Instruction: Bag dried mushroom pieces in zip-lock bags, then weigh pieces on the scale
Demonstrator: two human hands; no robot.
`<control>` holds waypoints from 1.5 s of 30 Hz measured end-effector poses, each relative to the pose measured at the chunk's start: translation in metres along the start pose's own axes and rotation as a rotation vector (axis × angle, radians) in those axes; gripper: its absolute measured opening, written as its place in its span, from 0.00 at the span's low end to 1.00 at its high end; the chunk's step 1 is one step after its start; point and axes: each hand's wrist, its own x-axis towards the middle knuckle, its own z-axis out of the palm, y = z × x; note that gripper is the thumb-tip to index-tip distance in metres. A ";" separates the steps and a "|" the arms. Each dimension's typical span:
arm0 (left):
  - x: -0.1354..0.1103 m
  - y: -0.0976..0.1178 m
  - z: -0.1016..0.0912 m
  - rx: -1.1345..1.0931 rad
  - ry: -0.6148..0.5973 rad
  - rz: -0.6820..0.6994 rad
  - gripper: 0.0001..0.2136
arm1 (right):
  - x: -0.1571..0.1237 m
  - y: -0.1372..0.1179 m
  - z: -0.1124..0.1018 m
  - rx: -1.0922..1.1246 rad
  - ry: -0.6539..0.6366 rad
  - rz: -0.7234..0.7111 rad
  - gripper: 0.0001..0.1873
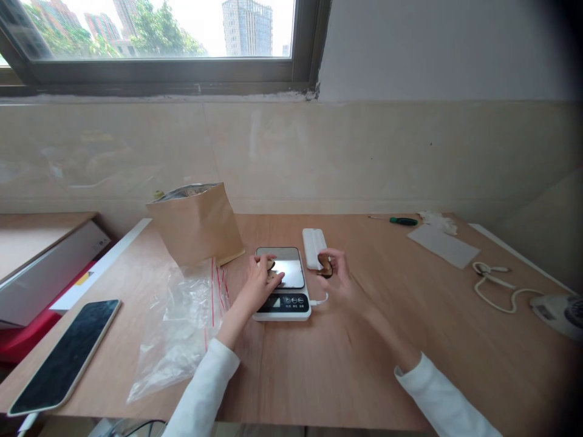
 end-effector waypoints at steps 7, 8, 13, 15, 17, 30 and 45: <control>0.005 0.006 -0.003 0.299 0.030 0.069 0.13 | -0.027 -0.034 0.020 -0.324 -0.329 -0.167 0.20; 0.006 0.007 -0.004 0.322 0.032 0.084 0.13 | -0.026 -0.034 0.023 -0.364 -0.320 -0.184 0.20; 0.008 0.010 -0.006 0.383 0.056 0.155 0.14 | -0.024 -0.036 0.030 -0.506 -0.324 -0.208 0.14; 0.009 0.011 -0.006 0.391 0.062 0.182 0.16 | -0.023 -0.042 0.031 -0.564 -0.352 -0.193 0.12; 0.009 0.013 -0.006 0.390 0.061 0.193 0.16 | -0.021 -0.048 0.034 -0.621 -0.375 -0.164 0.10; 0.008 -0.010 -0.031 0.238 -0.153 0.258 0.16 | -0.025 -0.032 0.003 -0.359 -0.400 0.035 0.23; 0.019 -0.007 -0.030 0.221 -0.028 0.301 0.13 | 0.062 0.080 -0.001 -0.187 0.134 0.264 0.33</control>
